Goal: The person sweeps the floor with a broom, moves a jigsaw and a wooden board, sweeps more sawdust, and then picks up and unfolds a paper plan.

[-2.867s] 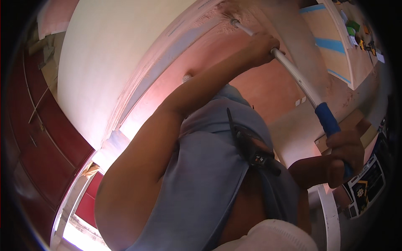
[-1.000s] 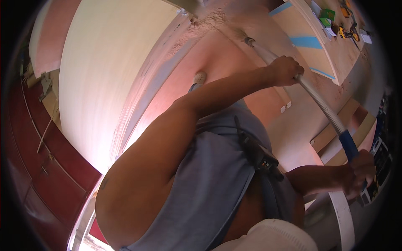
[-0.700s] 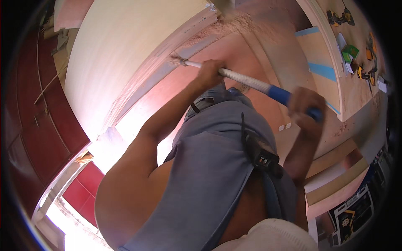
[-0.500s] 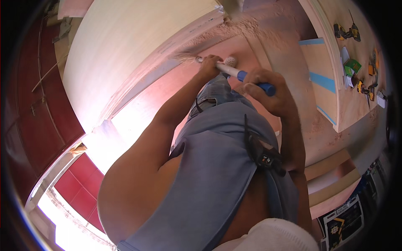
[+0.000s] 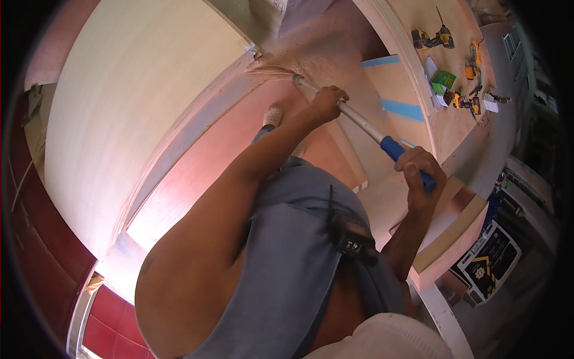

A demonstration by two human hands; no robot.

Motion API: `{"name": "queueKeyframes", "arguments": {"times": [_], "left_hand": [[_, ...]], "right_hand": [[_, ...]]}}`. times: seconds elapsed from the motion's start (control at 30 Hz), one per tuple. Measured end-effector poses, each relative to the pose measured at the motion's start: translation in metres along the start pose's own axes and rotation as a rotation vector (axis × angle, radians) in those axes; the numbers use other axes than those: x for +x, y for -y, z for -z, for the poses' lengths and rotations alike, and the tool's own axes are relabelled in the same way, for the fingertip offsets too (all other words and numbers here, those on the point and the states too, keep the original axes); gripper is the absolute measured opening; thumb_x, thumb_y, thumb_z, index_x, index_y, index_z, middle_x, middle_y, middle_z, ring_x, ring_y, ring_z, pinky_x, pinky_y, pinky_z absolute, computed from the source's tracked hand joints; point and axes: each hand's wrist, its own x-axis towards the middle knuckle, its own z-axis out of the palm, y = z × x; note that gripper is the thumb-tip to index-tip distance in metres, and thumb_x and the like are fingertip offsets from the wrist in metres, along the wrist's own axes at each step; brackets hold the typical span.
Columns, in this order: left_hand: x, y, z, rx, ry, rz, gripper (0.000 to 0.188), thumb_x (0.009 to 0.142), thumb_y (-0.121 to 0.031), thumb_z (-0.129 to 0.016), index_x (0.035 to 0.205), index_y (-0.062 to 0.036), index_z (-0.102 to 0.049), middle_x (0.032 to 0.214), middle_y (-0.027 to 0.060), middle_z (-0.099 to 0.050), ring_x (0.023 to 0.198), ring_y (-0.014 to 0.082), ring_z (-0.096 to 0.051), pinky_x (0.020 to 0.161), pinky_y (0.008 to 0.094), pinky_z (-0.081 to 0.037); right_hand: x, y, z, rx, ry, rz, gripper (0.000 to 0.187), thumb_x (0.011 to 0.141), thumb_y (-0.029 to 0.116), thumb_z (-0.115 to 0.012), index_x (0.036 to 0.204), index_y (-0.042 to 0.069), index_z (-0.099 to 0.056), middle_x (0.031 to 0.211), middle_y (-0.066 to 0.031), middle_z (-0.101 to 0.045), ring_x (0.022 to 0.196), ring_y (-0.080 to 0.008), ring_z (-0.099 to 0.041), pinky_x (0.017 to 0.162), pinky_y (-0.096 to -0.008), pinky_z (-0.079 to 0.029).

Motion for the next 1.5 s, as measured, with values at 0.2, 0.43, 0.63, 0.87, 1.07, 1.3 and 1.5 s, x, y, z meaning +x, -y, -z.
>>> {"name": "queueKeyframes", "arguments": {"times": [0.2, 0.43, 0.63, 0.87, 1.07, 1.3, 1.5], "left_hand": [[0.043, -0.033, -0.012, 0.064, 0.246, 0.041, 0.032, 0.076, -0.007, -0.071, 0.106, -0.0159, -0.073, 0.104, 0.0137, -0.071, 0.108, 0.0388, -0.063, 0.093, 0.0489, -0.052], [0.061, -0.118, 0.011, 0.195, 0.288, -0.134, 0.026, 0.078, -0.018, -0.073, 0.104, -0.0170, -0.073, 0.095, 0.0108, -0.073, 0.101, 0.0330, -0.066, 0.091, 0.0471, -0.050], [0.026, -0.167, 0.052, 0.090, 0.256, -0.284, 0.024, 0.077, -0.018, -0.075, 0.101, -0.0169, -0.073, 0.087, 0.0067, -0.071, 0.091, 0.0320, -0.066, 0.092, 0.0444, -0.048], [-0.027, -0.062, 0.105, 0.222, 0.188, -0.111, 0.025, 0.073, -0.010, -0.077, 0.097, -0.0158, -0.073, 0.091, 0.0056, -0.074, 0.089, 0.0311, -0.067, 0.086, 0.0446, -0.048], [0.039, -0.083, 0.023, 0.116, 0.156, -0.192, 0.027, 0.072, -0.005, -0.073, 0.098, -0.0124, -0.072, 0.090, 0.0073, -0.073, 0.090, 0.0326, -0.067, 0.083, 0.0447, -0.051], [0.022, -0.100, 0.040, 0.185, 0.231, -0.139, 0.030, 0.071, -0.003, -0.072, 0.099, -0.0138, -0.072, 0.092, 0.0090, -0.072, 0.090, 0.0333, -0.067, 0.082, 0.0456, -0.053], [0.068, -0.107, -0.020, 0.142, 0.262, -0.257, 0.031, 0.071, -0.004, -0.072, 0.099, -0.0150, -0.073, 0.090, 0.0071, -0.071, 0.088, 0.0316, -0.067, 0.080, 0.0459, -0.053]], "right_hand": [[0.006, 0.014, 0.011, -0.075, -0.093, 0.049, 0.016, 0.089, 0.001, -0.062, 0.075, 0.001, -0.054, 0.071, -0.0106, -0.059, 0.069, -0.0213, -0.058, 0.065, -0.0343, -0.044], [-0.005, 0.045, 0.084, -0.079, -0.213, 0.177, 0.026, 0.096, 0.007, -0.049, 0.072, 0.005, -0.039, 0.071, -0.0083, -0.045, 0.067, -0.0173, -0.043, 0.071, -0.0354, -0.037], [0.001, 0.088, 0.146, 0.191, -0.006, 0.495, 0.029, 0.090, 0.024, -0.059, 0.071, 0.010, -0.042, 0.065, -0.0042, -0.046, 0.060, -0.0115, -0.052, 0.059, -0.0297, -0.035], [0.039, 0.009, 0.044, 0.137, 0.010, 0.073, 0.019, 0.088, 0.013, -0.065, 0.078, 0.004, -0.052, 0.069, -0.0069, -0.056, 0.058, -0.0175, -0.056, 0.053, -0.0307, -0.041], [-0.002, -0.008, 0.118, -0.045, -0.136, 0.075, 0.022, 0.093, 0.019, -0.057, 0.075, 0.007, -0.052, 0.068, -0.0078, -0.056, 0.059, -0.0194, -0.053, 0.056, -0.0365, -0.039], [0.002, -0.002, 0.128, 0.005, -0.016, 0.344, 0.012, 0.080, 0.008, -0.059, 0.072, 0.009, -0.050, 0.057, -0.0036, -0.051, 0.043, -0.0184, -0.043, 0.046, -0.0325, -0.032], [-0.008, 0.002, 0.117, -0.012, -0.175, 0.249, 0.015, 0.082, 0.010, -0.066, 0.075, 0.003, -0.055, 0.061, -0.0104, -0.054, 0.053, -0.0199, -0.053, 0.053, -0.0340, -0.042]]}}
